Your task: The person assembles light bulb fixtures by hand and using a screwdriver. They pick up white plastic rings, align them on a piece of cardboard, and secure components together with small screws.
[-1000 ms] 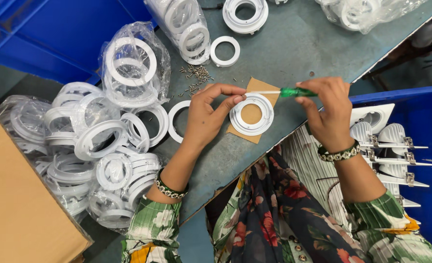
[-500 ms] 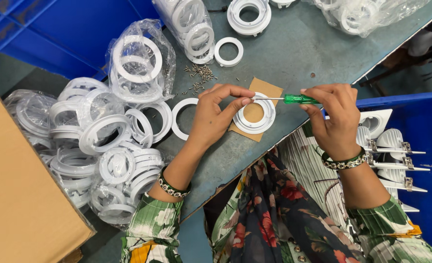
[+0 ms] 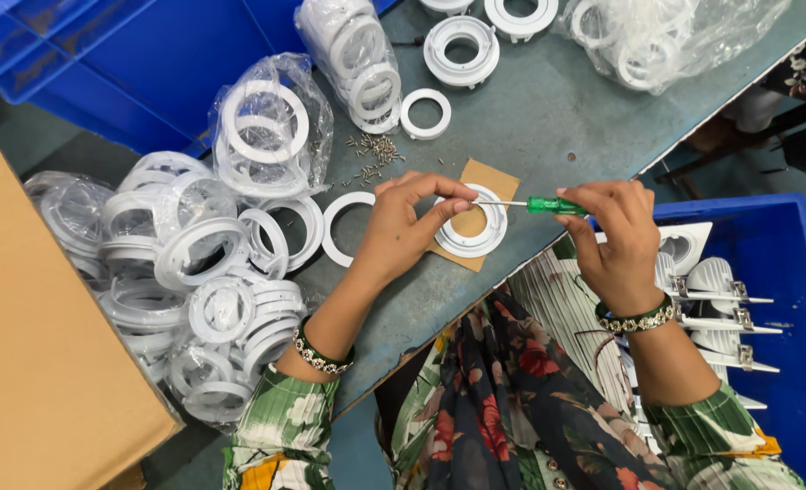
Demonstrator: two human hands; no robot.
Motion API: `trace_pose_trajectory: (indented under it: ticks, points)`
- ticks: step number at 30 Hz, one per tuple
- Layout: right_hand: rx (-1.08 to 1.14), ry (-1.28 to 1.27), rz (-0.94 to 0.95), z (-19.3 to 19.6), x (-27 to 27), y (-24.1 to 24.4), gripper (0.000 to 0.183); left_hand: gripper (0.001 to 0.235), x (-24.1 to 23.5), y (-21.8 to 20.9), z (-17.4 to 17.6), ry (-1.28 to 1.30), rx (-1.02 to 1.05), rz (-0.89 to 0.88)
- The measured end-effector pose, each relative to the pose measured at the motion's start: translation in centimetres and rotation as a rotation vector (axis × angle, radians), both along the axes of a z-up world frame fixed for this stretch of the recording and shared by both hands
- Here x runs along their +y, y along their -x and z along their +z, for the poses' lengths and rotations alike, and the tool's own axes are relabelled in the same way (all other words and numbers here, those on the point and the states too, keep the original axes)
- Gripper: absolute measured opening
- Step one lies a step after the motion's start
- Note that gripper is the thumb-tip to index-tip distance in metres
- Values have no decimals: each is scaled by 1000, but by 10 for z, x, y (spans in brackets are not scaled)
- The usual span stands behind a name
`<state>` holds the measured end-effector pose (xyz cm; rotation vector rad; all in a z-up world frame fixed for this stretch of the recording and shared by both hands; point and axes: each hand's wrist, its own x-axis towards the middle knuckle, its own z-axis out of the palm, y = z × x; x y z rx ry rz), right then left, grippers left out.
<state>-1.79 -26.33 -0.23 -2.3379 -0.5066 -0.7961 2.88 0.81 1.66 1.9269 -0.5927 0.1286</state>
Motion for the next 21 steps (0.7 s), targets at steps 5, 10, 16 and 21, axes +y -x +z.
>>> trace_pose_trajectory:
  ticks: [5,10,16,21]
  points:
    - [6,30,8,-6,1,-5,26,21,3,-5,-9,11,92,18]
    - [-47,-1,42,-11,4,-6,28,20,3,-6,-15,-37,150,47]
    - [-94,17,87,-5,11,-7,28,18,4,-3,-15,-181,149,41]
    - [25,-23,83,-9,10,-1,25,19,-4,9,-8,-167,69,38]
